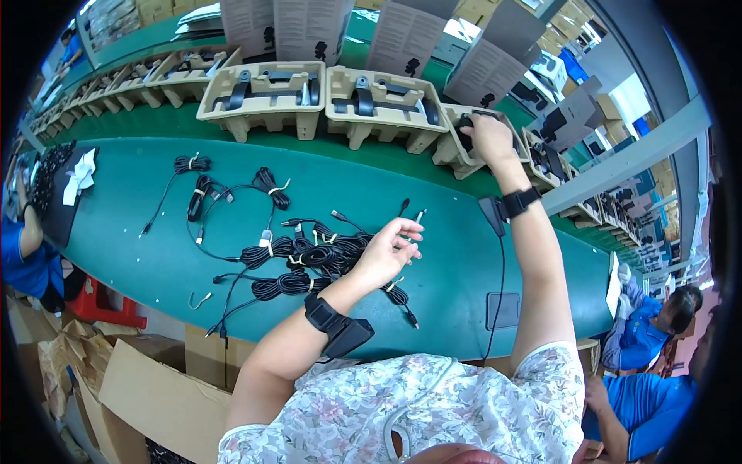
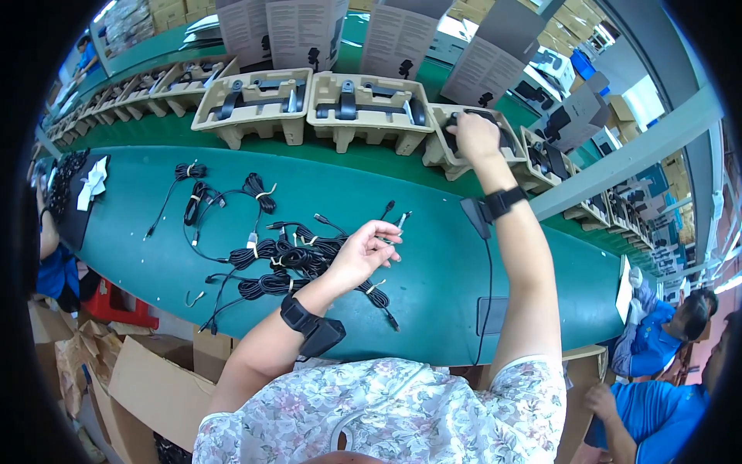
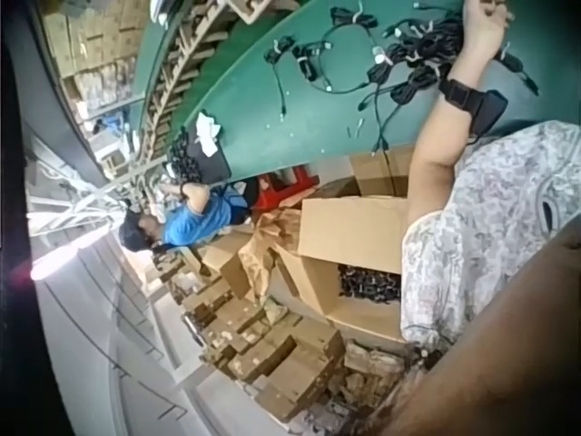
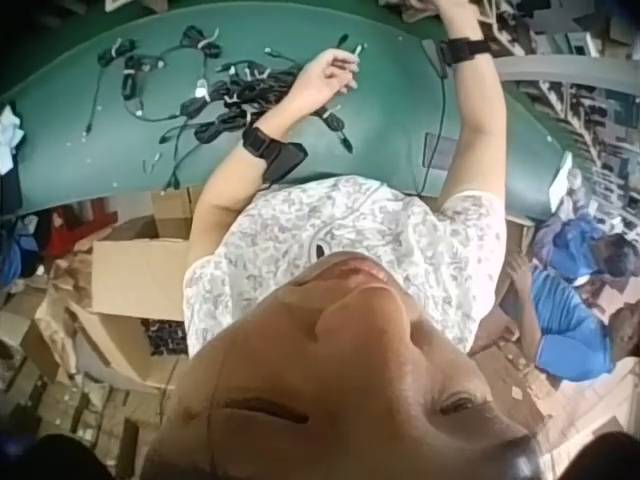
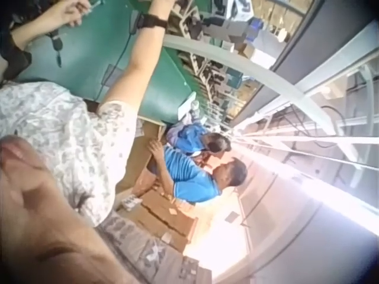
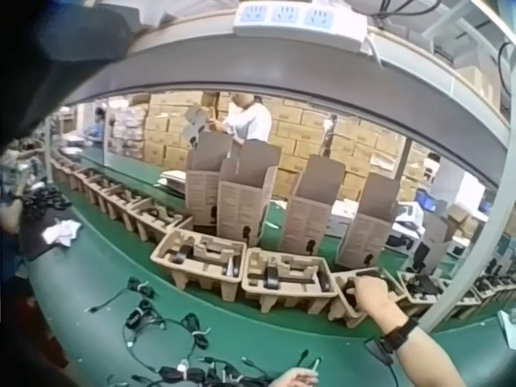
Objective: The person picks up a base from a box, connects a cable to it, and places the assembly into a cardboard tray. They repeat this process several times and occasionally write in a notebook.
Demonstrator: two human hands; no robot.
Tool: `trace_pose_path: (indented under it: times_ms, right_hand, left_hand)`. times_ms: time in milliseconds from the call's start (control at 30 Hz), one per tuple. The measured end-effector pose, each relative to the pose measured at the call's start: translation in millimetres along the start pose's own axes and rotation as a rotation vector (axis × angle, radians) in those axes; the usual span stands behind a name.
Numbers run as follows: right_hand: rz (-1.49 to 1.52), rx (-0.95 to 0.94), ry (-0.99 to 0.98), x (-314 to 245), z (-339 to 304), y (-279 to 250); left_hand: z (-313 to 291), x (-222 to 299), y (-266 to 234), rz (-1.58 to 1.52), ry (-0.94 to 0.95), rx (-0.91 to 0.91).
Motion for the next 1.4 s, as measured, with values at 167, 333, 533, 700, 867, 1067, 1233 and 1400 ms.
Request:
trace_pose_path:
  times_ms: [167,333,533,700,867,1067,1233,1400]
  right_hand:
    - [0.056,0.103,0.209,-0.9,19.5,44.9]
    - [0.317,0.142,0.141,-16.0,12.6,52.7]
    - [0.023,0.264,0.226,-10.3,1.4,22.6]
    - [0.438,0.296,0.228,-3.2,-1.8,31.1]
    - [0.379,0.149,0.057,6.6,11.8,42.2]
    - [0.445,0.099,-0.027,31.9,9.8,43.0]
    - [0.153,0.144,-0.093,-10.8,-33.5,-38.8]
    - [-0.1,0.066,-0.119,29.5,-80.0,-57.5]
  left_hand:
    - [0.5,-2.4,5.1,0.019,0.015,-0.01]
    - [-2.1,-1.3,2.3,0.075,0.02,-0.028]
    - [-2.0,3.8,7.4,0.127,-0.051,-0.004]
    - [-4.8,1.0,4.6,0.121,-0.045,0.014]
    - [-5.1,-4.2,-4.1,0.086,-0.042,0.009]
    - [-0.1,-4.5,2.9,0.092,-0.008,0.018]
    - [0.4,-7.0,-5.4,0.12,-0.002,0.014]
    - [0.3,-1.2,3.6,0.158,0.018,-0.013]
Point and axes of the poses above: each hand's wrist, its own z-axis towards the middle knuckle, its own y-axis out of the palm, x = y × z, the point moved 4 cm from there along z, towards the middle knuckle, and after that the axes turned 2 degrees about x, right-handed, at the moved point
